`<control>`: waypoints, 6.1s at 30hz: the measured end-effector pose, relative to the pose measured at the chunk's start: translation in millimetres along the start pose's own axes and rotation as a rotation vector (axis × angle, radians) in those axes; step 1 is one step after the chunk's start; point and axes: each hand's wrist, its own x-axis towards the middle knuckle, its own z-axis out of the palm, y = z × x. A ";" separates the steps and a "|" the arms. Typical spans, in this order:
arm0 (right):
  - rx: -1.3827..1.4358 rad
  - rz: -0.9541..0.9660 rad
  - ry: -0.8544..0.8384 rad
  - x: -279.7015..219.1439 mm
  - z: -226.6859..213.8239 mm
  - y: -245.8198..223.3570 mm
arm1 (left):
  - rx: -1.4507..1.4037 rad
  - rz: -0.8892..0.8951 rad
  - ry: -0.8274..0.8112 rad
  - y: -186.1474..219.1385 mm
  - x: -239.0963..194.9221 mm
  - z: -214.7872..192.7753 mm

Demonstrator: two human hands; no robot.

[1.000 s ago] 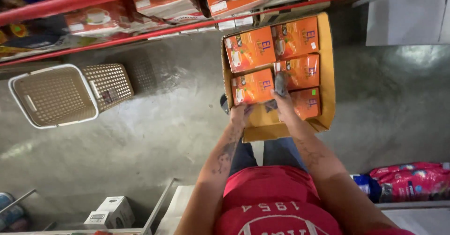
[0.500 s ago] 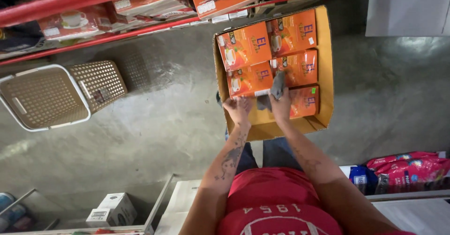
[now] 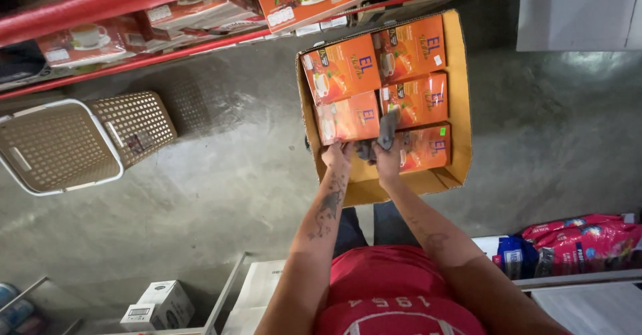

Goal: The person repeatedly picks up small orange boxes from a cardboard carton on the floor and wipes them with a grey cloth. After cleaning each box, the person places it back into the carton. The task is performed in a repetitive cycle, handling the boxes one at a time.

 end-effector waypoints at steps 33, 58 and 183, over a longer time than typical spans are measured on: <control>-0.747 -0.181 -0.141 51.6 -159.2 -106.7 | 0.954 0.317 -0.565 -57.2 -112.0 -22.3; -0.337 -1.395 -0.186 -170.8 -16.3 -182.9 | 0.235 0.523 -0.582 154.0 -280.6 53.9; -0.462 -0.143 -0.268 43.7 -65.1 -39.4 | 2.047 1.548 -0.130 70.8 -115.1 9.8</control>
